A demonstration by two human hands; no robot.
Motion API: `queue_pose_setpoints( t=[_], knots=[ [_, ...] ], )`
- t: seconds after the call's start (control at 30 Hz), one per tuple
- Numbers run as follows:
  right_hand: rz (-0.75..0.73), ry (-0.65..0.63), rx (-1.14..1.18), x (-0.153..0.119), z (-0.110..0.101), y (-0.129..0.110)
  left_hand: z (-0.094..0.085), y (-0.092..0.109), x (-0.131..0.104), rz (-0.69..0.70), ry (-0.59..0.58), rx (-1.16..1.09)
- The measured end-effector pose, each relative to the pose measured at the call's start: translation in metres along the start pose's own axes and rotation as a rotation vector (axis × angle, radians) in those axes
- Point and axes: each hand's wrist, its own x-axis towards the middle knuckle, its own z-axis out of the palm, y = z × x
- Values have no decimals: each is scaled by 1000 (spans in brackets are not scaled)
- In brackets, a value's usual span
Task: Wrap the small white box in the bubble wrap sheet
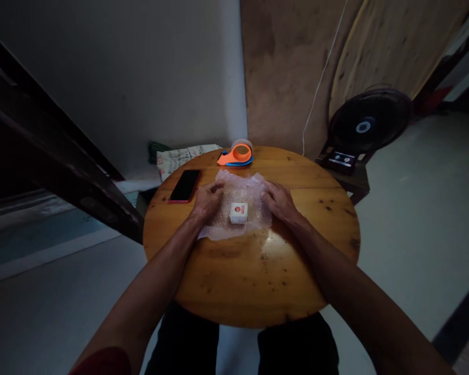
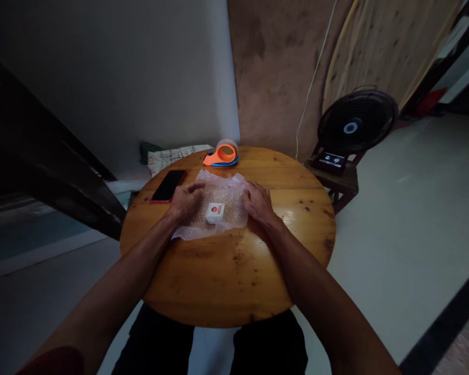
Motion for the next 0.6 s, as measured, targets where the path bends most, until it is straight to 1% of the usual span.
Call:
queue_pose_setpoints(
  t=[0.07,0.2,0.3,0.37,0.47,0.6],
  knots=[
    [28,24,-23,-1,-1,0,-1,-3,2,51,5,85],
    [60,20,-69,-1,-2,-2,-1,-7,3,70,-7,165],
    [76,16,-123,-2,-3,-4,0,-7,3,144,-49,239],
    [77,12,-159,-3,-3,-5,0,-6,3,196,-56,317],
    [82,-8,-203,-4,-4,-7,-1,-6,1,252,-20,457],
    [87,-54,-252,-5,-4,-7,-4,-1,-6,327,83,571]
  ],
)
